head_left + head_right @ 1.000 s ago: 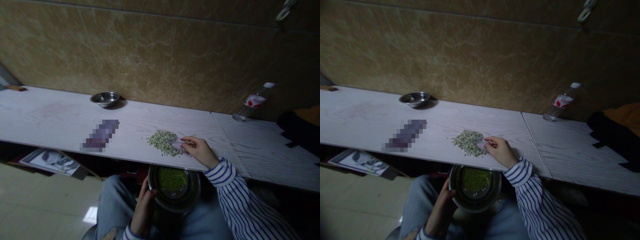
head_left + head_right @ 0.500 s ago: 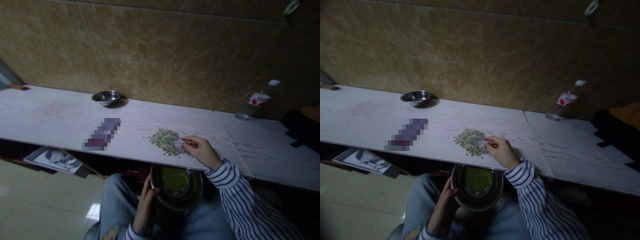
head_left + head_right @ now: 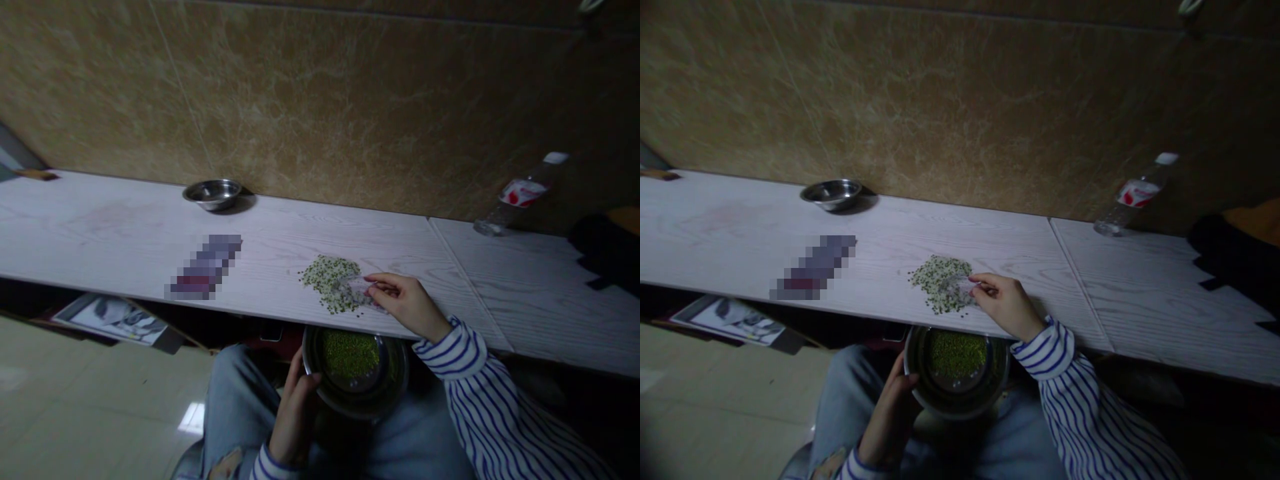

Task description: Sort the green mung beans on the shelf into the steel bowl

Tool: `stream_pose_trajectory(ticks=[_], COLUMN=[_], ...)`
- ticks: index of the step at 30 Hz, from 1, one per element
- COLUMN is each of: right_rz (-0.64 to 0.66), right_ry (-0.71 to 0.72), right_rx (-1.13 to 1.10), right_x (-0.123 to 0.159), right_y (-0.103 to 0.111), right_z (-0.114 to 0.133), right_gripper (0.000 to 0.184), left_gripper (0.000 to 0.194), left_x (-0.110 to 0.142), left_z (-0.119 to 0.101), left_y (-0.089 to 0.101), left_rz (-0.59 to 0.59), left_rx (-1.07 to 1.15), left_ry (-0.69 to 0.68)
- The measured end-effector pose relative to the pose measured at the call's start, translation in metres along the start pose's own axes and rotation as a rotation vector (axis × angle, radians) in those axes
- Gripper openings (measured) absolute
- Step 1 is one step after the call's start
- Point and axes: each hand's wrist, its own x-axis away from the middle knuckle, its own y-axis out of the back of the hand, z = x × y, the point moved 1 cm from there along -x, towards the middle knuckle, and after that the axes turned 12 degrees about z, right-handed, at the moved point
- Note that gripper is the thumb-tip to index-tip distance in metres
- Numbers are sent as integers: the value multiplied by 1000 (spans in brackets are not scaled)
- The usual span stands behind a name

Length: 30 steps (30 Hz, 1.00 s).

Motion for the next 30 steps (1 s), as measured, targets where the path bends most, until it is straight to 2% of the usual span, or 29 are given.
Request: stream_pose_trajectory(ticks=[5,13,21,26,30], right_rz=[-31,-40,-70,-120,-109], right_ry=[9,-1,16,18,20], right_rx=[-14,-1,24,59,97], right_x=[6,22,38,40,40], right_y=[9,21,9,2,1], right_z=[-6,-13,-6,-9,-10], right_gripper=[30,32,29,30,29], left_gripper=[55,60,59,62,60], left_x=[2,1,3,2,2], left_z=[-2,-4,-8,-8,-8], left_y=[-4,-4,-3,1,0], left_rz=[-11,-4,9,-12,-22], left_rx=[-24,-33,-61,-24,5], left_ry=[-15,-3,-13,-5,-5])
